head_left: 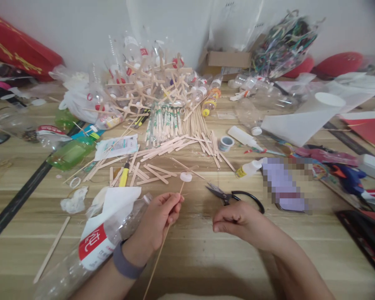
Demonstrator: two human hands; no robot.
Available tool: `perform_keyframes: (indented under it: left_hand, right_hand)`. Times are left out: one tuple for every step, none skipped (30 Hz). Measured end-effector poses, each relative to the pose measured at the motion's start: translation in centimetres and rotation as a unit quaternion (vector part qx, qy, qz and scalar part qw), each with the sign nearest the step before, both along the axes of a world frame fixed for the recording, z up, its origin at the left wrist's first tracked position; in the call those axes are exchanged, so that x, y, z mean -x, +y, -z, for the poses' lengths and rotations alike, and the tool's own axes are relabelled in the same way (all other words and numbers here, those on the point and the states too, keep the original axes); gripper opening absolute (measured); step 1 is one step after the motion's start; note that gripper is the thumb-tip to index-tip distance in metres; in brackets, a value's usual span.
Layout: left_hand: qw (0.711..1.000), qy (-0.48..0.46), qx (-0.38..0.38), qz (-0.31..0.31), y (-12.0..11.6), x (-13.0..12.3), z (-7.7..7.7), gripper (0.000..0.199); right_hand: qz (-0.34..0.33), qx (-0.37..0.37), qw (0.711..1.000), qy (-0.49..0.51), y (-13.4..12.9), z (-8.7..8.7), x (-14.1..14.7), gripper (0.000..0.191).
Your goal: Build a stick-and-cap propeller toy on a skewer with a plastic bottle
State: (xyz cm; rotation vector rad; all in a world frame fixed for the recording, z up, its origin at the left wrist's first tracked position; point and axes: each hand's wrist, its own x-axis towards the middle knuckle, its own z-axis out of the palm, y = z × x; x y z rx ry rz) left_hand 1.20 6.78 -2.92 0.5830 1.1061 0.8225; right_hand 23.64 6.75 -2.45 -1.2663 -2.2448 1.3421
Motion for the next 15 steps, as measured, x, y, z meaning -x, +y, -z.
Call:
perform_keyframes:
  left_hand:
    - [1.000, 0.000, 0.002, -0.001, 0.00, -0.01, 0.04, 0.031]
    - [1.000, 0.001, 0.004, -0.001, 0.00, -0.02, 0.08, 0.032]
    - [1.000, 0.002, 0.006, -0.001, -0.01, -0.03, 0.13, 0.032]
    - [1.000, 0.002, 0.008, 0.001, -0.01, -0.03, 0.17, 0.032]
    - [1.000, 0.003, 0.010, 0.002, -0.01, -0.03, 0.20, 0.033]
    - [1.000, 0.003, 0.010, 0.003, -0.02, -0.02, 0.22, 0.033]
    - [1.000, 0.002, 0.009, 0.004, -0.02, 0.00, 0.21, 0.033]
    - [1.000, 0.002, 0.007, 0.003, -0.02, 0.02, 0.17, 0.033]
    - [1.000, 0.003, 0.004, 0.003, -0.03, 0.04, 0.12, 0.032]
    - [1.000, 0.004, 0.002, 0.004, -0.03, 0.06, 0.06, 0.032]
    - [1.000, 0.007, 0.000, 0.006, -0.05, 0.07, 0.00, 0.031]
    - [1.000, 0.010, -0.001, 0.009, -0.07, 0.07, -0.04, 0.030]
    - [1.000, 0.014, -0.002, 0.013, -0.10, 0.05, -0.06, 0.029]
    - [1.000, 0.017, -0.002, 0.017, -0.14, 0.02, -0.05, 0.029]
    - [1.000, 0.019, -0.002, 0.020, -0.19, -0.02, -0.01, 0.028]
  right_hand:
    - [-0.003, 0.001, 1.000, -0.002, 0.00, -0.02, -0.01, 0.031]
    - [-0.005, 0.002, 1.000, -0.005, 0.00, -0.03, -0.01, 0.031]
    - [-0.008, 0.004, 1.000, -0.009, -0.02, -0.03, -0.03, 0.030]
    - [-0.012, 0.006, 1.000, -0.012, -0.04, 0.00, -0.05, 0.030]
    - [-0.016, 0.007, 1.000, -0.015, -0.05, 0.05, -0.09, 0.030]
    - [-0.019, 0.005, 1.000, -0.018, -0.04, 0.11, -0.14, 0.030]
    - [-0.019, -0.004, 1.000, -0.024, -0.02, 0.19, -0.19, 0.030]
    - [-0.013, -0.022, 0.999, -0.031, 0.01, 0.27, -0.23, 0.031]
    - [0.001, -0.049, 0.998, -0.039, 0.07, 0.35, -0.26, 0.031]
    - [0.026, -0.086, 0.995, -0.046, 0.13, 0.41, -0.26, 0.030]
    - [0.062, -0.128, 0.989, -0.050, 0.18, 0.46, -0.21, 0.028]
    - [0.104, -0.170, 0.979, -0.047, 0.21, 0.49, -0.09, 0.026]
    - [0.144, -0.205, 0.967, -0.037, 0.22, 0.51, 0.09, 0.024]
    - [0.179, -0.232, 0.956, -0.019, 0.19, 0.52, 0.36, 0.022]
    - [0.203, -0.246, 0.948, 0.003, 0.12, 0.55, 0.71, 0.021]
